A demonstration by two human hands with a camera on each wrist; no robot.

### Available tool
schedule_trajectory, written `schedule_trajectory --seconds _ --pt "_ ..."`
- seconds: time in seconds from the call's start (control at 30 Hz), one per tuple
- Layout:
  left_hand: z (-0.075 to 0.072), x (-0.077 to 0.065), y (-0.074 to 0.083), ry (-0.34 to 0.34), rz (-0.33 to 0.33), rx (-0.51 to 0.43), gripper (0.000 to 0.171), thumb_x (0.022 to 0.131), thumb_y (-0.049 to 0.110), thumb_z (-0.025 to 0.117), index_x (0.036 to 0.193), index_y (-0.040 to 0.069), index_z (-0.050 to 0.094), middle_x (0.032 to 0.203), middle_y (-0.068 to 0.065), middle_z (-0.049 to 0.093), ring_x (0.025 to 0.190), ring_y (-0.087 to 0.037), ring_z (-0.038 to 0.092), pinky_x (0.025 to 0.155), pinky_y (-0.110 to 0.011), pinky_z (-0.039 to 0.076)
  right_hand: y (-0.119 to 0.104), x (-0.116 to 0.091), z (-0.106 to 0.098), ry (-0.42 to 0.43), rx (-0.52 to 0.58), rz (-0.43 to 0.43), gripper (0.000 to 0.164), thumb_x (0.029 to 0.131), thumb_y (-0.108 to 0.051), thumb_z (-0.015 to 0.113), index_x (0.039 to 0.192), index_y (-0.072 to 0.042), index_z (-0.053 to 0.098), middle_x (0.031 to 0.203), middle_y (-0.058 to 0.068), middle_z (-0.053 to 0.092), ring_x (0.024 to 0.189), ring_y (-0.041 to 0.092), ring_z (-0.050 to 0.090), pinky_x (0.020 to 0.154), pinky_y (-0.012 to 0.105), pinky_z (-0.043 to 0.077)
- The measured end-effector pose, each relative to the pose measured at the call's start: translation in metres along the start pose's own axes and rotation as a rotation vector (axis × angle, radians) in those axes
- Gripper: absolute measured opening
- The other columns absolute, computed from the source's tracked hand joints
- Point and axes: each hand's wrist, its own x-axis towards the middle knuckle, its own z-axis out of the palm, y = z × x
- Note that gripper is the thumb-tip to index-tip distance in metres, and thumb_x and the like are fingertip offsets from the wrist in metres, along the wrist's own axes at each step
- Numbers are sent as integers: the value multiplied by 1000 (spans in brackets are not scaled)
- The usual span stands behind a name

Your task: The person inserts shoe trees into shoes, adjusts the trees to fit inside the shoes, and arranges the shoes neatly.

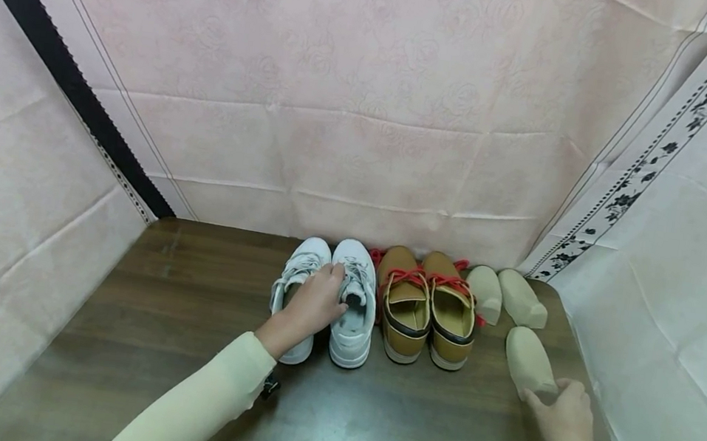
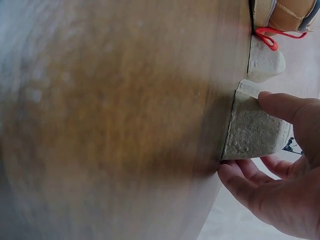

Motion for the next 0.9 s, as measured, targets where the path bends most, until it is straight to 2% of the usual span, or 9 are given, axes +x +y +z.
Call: schedule_trajectory --seconds 0.27,0.4,0.5,0.57,0.6,0.7,0.8,0.87,0.9 --pt "-4 0 -4 39 32 -41 35 98 15 69 128 0 61 114 -15 68 99 -24 69 79 -35 60 -2 -2 0 28 1 -16 73 93 -30 74 131 24 41 123 47 51 109 60 53 90 67 43" --pt "-5 1 -8 52 60 -81 19 99 15 69 114 4 65 102 -9 69 89 -19 67 72 -32 57 -3 -3 -4 41 35 -11 72 95 -29 72 134 24 41 124 46 51 109 57 54 87 64 43" --pt "-6 1 -11 61 85 -97 12 98 15 70 106 7 65 96 -7 69 85 -18 66 69 -32 55 -6 -3 -8 91 64 -31 67 94 -25 72 131 23 46 115 42 57 100 48 58 76 47 48" --pt "-8 1 -12 66 94 -111 13 98 14 71 106 6 67 98 -8 71 87 -18 67 71 -33 56 -9 -4 -11 133 76 -50 63 93 -22 73 130 23 49 110 41 61 95 45 61 69 32 46" --pt "-9 1 -13 66 93 -119 14 97 14 72 107 5 68 99 -8 72 87 -19 67 72 -33 56 -12 -4 -13 153 84 -59 62 93 -21 74 129 23 49 110 41 61 94 45 61 68 31 45" --pt "-10 2 -14 52 81 -151 19 96 14 73 113 5 71 106 -10 75 89 -17 67 74 -33 58 -20 -8 -20 194 108 -70 63 94 -19 72 133 22 47 117 44 57 103 54 60 79 42 50" --pt "-11 3 -16 36 62 -178 23 96 15 74 117 6 72 111 -10 76 89 -16 66 75 -32 58 -30 -14 -27 212 130 -82 65 95 -20 71 138 21 44 124 44 49 110 59 54 92 64 40" --pt "-11 4 -17 27 55 -192 24 95 15 75 118 7 73 113 -10 76 88 -15 66 75 -31 58 -37 -16 -31 220 129 -89 66 95 -23 71 140 18 45 126 42 49 108 54 57 96 65 38" --pt "-11 4 -17 25 50 -196 24 95 16 75 118 7 73 113 -9 76 89 -15 66 75 -31 58 -40 -17 -33 218 128 -95 67 95 -24 72 141 17 45 127 41 49 102 41 62 97 66 38"
